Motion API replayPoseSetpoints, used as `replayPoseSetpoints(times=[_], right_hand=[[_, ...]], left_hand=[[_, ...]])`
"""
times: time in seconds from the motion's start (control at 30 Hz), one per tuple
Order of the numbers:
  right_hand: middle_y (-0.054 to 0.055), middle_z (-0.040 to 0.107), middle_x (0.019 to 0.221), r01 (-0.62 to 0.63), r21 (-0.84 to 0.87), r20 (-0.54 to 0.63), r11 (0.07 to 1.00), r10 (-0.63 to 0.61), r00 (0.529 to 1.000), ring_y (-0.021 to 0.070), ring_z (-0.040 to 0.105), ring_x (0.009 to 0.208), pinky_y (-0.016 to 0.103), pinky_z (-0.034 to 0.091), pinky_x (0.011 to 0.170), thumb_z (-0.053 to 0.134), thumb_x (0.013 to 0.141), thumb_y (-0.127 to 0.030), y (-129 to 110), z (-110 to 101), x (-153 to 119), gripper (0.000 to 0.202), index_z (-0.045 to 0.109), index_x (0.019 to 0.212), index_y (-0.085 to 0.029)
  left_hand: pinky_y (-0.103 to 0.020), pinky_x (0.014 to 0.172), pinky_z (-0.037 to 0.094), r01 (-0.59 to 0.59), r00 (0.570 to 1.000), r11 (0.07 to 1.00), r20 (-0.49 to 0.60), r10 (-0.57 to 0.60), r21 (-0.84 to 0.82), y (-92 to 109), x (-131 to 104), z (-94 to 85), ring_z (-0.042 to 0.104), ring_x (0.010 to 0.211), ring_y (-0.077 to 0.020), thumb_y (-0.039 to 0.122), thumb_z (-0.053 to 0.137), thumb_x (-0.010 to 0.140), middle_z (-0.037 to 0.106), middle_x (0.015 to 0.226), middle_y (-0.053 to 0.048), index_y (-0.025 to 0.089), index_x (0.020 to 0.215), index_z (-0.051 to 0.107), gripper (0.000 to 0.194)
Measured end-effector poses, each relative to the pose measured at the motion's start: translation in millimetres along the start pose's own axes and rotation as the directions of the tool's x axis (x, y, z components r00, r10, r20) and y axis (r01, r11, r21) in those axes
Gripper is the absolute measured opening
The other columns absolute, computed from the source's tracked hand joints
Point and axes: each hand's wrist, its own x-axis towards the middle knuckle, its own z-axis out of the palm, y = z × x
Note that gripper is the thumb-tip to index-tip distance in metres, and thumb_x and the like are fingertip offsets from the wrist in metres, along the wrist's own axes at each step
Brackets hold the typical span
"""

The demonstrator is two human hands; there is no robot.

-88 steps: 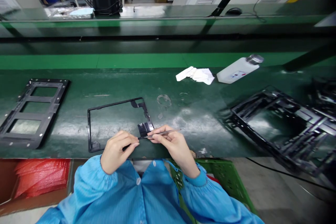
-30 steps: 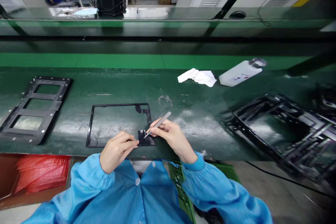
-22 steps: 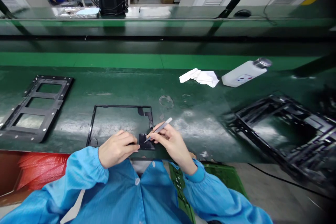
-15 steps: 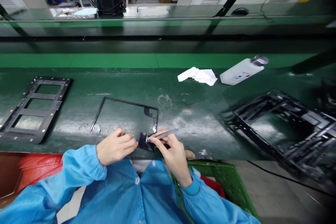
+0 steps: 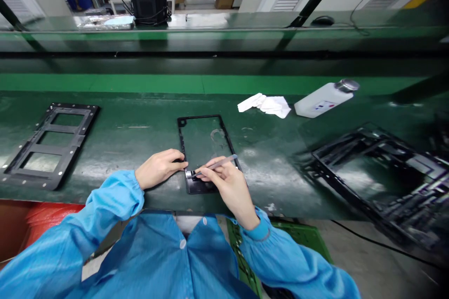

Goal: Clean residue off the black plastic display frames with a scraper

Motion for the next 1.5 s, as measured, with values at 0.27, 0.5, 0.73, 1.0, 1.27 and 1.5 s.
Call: replayPoseSetpoints(times=[0.27, 0.5, 0.73, 1.0, 1.27, 1.5], right_hand=[[0.004, 0.073, 0.082, -0.048, 0.127, 0.072, 0.991, 0.039, 0.997, 0.0182, 0.072, 0.073, 0.03, 0.058, 0.071, 0.073, 0.077, -0.036, 8, 6, 24, 0.029, 0.052, 0.09, -0.02], [0.003, 0.073, 0.08, -0.034, 0.158, 0.087, 0.987, 0.021, 0.996, 0.0179, 0.071, 0.072, 0.029, 0.059, 0.069, 0.073, 0.077, -0.036, 12, 9, 25, 0.029, 0.052, 0.089, -0.02], [0.003, 0.072, 0.08, -0.022, 0.096, 0.097, 0.995, 0.013, 0.995, 0.019, 0.071, 0.073, 0.033, 0.059, 0.072, 0.072, 0.077, -0.04, 13, 8, 25, 0.031, 0.051, 0.089, -0.02], [0.004, 0.072, 0.083, -0.016, 0.113, 0.087, 0.993, 0.006, 0.996, 0.0191, 0.071, 0.077, 0.033, 0.058, 0.074, 0.071, 0.078, -0.04, 9, 8, 24, 0.03, 0.053, 0.09, -0.02], [0.004, 0.072, 0.079, -0.005, 0.07, 0.114, 0.998, -0.003, 0.994, 0.0188, 0.07, 0.071, 0.034, 0.059, 0.073, 0.073, 0.076, -0.043, 10, 8, 24, 0.032, 0.053, 0.087, -0.02], [0.004, 0.072, 0.086, -0.025, 0.121, 0.114, 0.992, 0.011, 0.993, 0.0196, 0.07, 0.083, 0.036, 0.059, 0.078, 0.071, 0.078, -0.039, 5, 5, 23, 0.029, 0.052, 0.091, -0.021]], left_hand=[[-0.031, 0.099, 0.052, 0.028, 0.999, 0.994, -0.035, -0.032, -0.108, -9, 2, 5.5, 0.058, 0.12, -0.0186, 0.025, 0.05, 0.095, 0.063, 0.123, -0.008, 0.022, 0.112, 0.068, 0.024], [-0.029, 0.102, 0.05, 0.038, 0.999, 0.989, -0.028, -0.043, -0.144, -8, 2, 4.9, 0.058, 0.121, -0.018, 0.025, 0.05, 0.095, 0.065, 0.122, -0.007, 0.021, 0.111, 0.068, 0.024], [-0.034, 0.106, 0.048, 0.008, 1.0, 0.994, -0.017, -0.01, -0.107, -7, 4, 3.6, 0.056, 0.123, -0.0182, 0.024, 0.048, 0.096, 0.064, 0.123, -0.007, 0.019, 0.112, 0.066, 0.024], [-0.043, 0.114, 0.039, -0.063, 0.998, 0.998, 0.021, 0.063, 0.006, -7, 5, -0.9, 0.054, 0.125, -0.0183, 0.02, 0.044, 0.097, 0.063, 0.124, -0.008, 0.018, 0.114, 0.064, 0.026], [-0.043, 0.114, 0.038, -0.077, 0.997, 0.997, 0.02, 0.077, -0.006, -9, 4, 0.0, 0.054, 0.125, -0.0183, 0.02, 0.045, 0.097, 0.064, 0.123, -0.008, 0.017, 0.113, 0.064, 0.025], [-0.042, 0.114, 0.038, -0.064, 0.998, 0.998, 0.017, 0.065, -0.019, -10, 3, 0.5, 0.055, 0.125, -0.0183, 0.02, 0.047, 0.097, 0.064, 0.123, -0.008, 0.018, 0.114, 0.064, 0.025]])
